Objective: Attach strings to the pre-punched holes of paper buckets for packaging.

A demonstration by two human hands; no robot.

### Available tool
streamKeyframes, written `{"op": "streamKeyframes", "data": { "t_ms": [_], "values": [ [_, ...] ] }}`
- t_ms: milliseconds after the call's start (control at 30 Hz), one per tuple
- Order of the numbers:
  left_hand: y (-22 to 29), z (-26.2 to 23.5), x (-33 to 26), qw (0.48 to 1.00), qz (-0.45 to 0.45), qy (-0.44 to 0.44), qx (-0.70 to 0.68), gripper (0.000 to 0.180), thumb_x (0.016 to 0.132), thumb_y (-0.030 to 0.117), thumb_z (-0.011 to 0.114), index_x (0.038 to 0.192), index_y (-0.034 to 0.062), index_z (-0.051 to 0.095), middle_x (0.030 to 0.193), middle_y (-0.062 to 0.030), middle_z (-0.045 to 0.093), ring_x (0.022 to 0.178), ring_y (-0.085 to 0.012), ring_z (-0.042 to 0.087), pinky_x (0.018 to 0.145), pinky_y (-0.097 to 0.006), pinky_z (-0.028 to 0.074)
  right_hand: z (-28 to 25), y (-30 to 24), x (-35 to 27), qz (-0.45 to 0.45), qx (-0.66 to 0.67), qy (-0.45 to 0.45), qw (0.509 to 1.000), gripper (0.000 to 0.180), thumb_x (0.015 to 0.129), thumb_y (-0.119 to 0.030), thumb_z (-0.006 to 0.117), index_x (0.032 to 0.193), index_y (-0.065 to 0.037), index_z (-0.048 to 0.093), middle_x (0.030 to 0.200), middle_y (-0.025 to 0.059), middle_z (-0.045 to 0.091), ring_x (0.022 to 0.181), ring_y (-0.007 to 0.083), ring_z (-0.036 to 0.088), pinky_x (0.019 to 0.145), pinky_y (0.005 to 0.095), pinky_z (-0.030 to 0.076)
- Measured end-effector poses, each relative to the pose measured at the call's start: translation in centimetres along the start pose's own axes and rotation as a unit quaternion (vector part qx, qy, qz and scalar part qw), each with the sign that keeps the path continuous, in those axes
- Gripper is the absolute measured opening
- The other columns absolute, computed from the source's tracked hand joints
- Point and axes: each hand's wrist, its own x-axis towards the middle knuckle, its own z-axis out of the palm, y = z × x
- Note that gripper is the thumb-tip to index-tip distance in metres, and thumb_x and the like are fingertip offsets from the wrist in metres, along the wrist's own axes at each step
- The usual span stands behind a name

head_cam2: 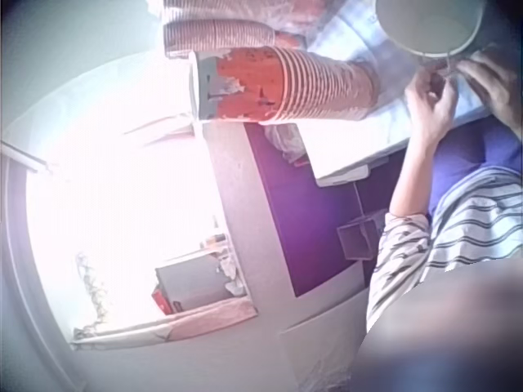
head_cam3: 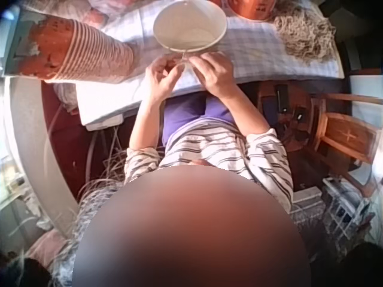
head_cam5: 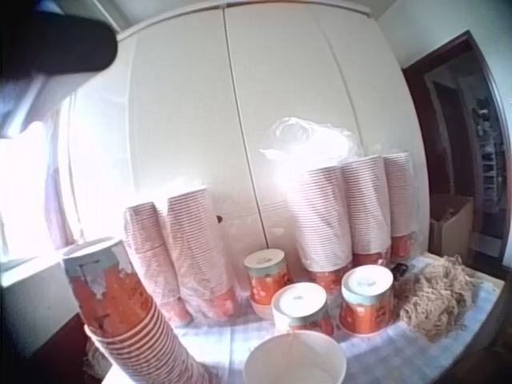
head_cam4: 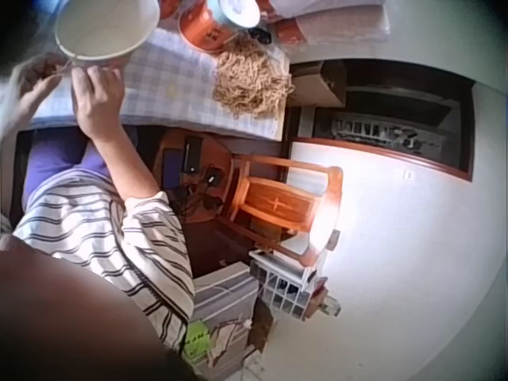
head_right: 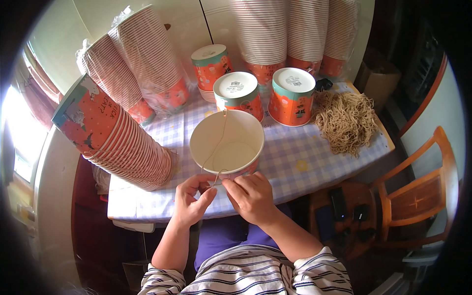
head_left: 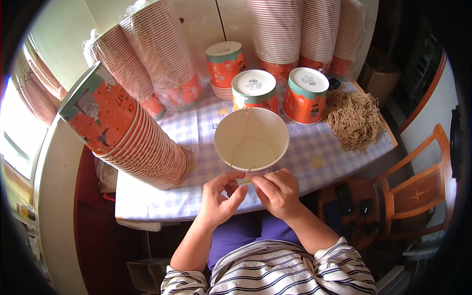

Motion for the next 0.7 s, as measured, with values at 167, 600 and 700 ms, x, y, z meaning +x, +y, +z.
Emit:
{"op": "streamKeyframes", "data": {
  "t_ms": [167, 600, 700],
  "values": [
    [-0.2, 0.6, 0.0, 1.0, -0.02, 0.011, 0.005, 0.013, 0.083, 0.007, 0.068, 0.091, -0.0034, 0.065, 0.067, -0.0017, 0.062, 0.06, -0.0031, 0.054, 0.055, -0.02, 0.045, 0.0, 0.1, -0.1, -0.007, 0.004, -0.001, 1.0, 0.026, 0.065, 0.0, 0.073, 0.089, -0.008, 0.065, 0.072, 0.0023, 0.057, 0.059, 0.0206, 0.055, 0.056, 0.034, 0.039],
    [-0.4, -0.8, -0.4, 1.0, -0.019, -0.008, 0.014, 0.012, 0.084, 0.004, 0.066, 0.093, -0.0045, 0.065, 0.071, -0.0041, 0.065, 0.063, -0.0056, 0.057, 0.058, -0.021, 0.047, -0.1, 0.4, -0.1, 0.022, 0.0, 0.013, 1.0, 0.027, 0.066, 0.002, 0.074, 0.089, -0.009, 0.065, 0.074, 0.002, 0.06, 0.061, 0.0215, 0.057, 0.056, 0.0343, 0.041],
    [-0.1, -0.6, -0.5, 0.999, -0.011, -0.007, 0.037, 0.012, 0.084, 0.003, 0.064, 0.093, -0.0048, 0.065, 0.071, -0.0047, 0.065, 0.063, -0.0061, 0.058, 0.058, -0.021, 0.047, -0.2, -0.1, 0.2, 0.032, 0.015, 0.013, 0.999, 0.028, 0.067, 0.001, 0.074, 0.091, -0.009, 0.065, 0.075, 0.0025, 0.061, 0.062, 0.0222, 0.057, 0.056, 0.0344, 0.042]
  ]
}}
